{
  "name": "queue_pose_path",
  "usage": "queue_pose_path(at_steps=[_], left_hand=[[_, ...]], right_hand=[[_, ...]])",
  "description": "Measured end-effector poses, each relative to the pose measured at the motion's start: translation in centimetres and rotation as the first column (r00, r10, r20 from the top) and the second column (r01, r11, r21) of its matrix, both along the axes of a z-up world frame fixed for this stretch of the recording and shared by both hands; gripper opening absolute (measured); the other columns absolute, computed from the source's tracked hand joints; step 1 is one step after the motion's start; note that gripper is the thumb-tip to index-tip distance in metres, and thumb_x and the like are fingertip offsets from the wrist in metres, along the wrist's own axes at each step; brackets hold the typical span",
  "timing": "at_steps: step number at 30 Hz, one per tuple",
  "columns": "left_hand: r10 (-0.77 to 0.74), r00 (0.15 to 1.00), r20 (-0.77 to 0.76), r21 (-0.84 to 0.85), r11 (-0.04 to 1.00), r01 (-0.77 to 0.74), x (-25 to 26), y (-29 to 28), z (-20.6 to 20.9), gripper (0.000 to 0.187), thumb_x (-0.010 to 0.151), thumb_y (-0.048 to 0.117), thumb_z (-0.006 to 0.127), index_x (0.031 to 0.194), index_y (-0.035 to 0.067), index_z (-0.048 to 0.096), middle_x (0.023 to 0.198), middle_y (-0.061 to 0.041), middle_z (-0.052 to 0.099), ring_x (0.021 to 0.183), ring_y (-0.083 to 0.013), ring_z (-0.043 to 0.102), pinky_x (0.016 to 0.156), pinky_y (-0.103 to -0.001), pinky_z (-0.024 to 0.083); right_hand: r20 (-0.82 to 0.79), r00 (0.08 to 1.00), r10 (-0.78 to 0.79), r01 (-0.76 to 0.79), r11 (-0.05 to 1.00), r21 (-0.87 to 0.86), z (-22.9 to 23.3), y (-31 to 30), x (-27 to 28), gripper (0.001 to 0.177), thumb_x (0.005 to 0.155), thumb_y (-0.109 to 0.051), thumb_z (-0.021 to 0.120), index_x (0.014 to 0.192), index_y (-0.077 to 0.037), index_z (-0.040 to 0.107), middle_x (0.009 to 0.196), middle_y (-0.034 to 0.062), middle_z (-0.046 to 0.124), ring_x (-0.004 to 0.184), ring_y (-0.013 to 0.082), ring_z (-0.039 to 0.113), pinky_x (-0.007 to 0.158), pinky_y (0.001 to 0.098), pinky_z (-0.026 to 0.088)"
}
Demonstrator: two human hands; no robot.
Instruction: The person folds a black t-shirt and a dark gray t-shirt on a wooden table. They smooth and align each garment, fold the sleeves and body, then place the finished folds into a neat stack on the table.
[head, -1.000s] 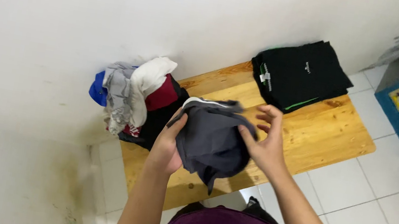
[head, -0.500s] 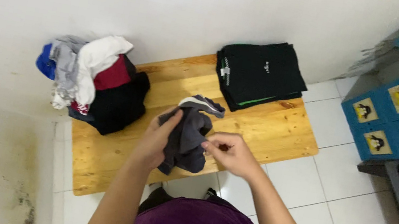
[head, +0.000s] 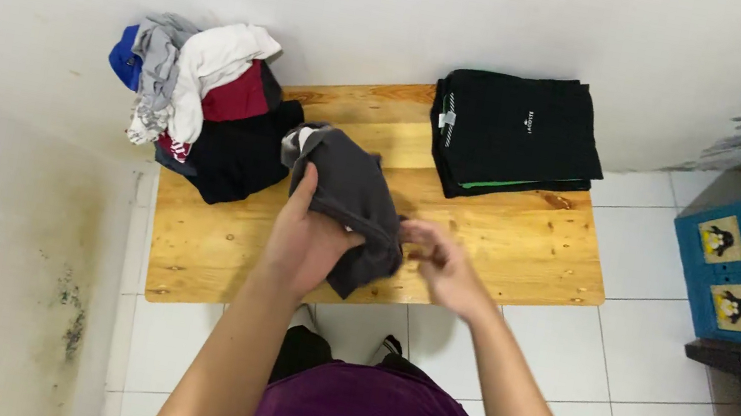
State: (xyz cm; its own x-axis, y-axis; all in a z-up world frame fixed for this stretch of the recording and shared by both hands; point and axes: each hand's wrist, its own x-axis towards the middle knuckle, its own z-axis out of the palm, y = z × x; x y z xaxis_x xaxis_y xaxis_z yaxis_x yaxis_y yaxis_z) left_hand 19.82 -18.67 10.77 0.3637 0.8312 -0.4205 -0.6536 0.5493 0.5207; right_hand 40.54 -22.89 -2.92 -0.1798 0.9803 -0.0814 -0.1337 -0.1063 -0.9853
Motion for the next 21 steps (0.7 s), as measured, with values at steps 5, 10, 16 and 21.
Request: queue_pose_path(at_steps=[5,10,16,21], left_hand=[[-0.014,0.998,0.063,0.06,0.998,0.01,0.6,-0.3,0.9,0.073,0.103,0.057,0.042,0.159,0.012,0.03,0.162,-0.018,0.033,0.149,-0.0422,0.031,0.116,-0.069,0.029],[-0.073,0.997,0.035,0.097,0.993,0.069,0.0,0.6,-0.1,0.074,0.101,0.061,0.04,0.159,0.014,0.032,0.161,-0.016,0.035,0.148,-0.041,0.033,0.114,-0.071,0.034],[0.062,0.996,-0.069,0.147,0.988,-0.052,-2.6,2.0,-0.7,0.07,0.1,0.054,0.044,0.156,0.013,0.036,0.159,-0.011,0.04,0.146,-0.037,0.037,0.113,-0.07,0.038],[0.461,0.735,-0.498,0.309,0.886,-0.346,-3.1,2.7,-6.0,0.05,0.09,0.02,0.077,0.129,0.012,0.045,0.112,-0.002,0.051,0.1,-0.0156,0.054,0.082,-0.033,0.061]], right_hand=[[0.188,0.982,-0.033,0.054,0.993,-0.106,-1.0,-1.9,-4.6,0.093,0.077,0.006,0.078,0.155,-0.016,0.033,0.15,0.0207,0.042,0.141,0.0446,0.042,0.112,0.0582,0.043],[0.258,0.915,-0.31,0.344,0.933,-0.101,-3.0,-0.2,-5.7,0.052,0.087,-0.02,0.081,0.133,-0.014,0.059,0.125,0.0119,0.069,0.12,0.0299,0.066,0.095,0.0491,0.058],[-0.066,0.827,-0.558,0.549,0.828,-0.115,1.6,-0.4,-2.5,0.018,0.094,-0.008,0.058,0.103,-0.01,0.073,0.083,0.0028,0.061,0.077,0.0159,0.06,0.062,0.0297,0.051],[-0.192,0.815,-0.547,0.54,0.837,-0.09,2.1,1.0,-0.9,0.013,0.097,-0.01,0.065,0.108,-0.011,0.072,0.09,0.0,0.064,0.083,0.0095,0.061,0.078,0.0252,0.056]])
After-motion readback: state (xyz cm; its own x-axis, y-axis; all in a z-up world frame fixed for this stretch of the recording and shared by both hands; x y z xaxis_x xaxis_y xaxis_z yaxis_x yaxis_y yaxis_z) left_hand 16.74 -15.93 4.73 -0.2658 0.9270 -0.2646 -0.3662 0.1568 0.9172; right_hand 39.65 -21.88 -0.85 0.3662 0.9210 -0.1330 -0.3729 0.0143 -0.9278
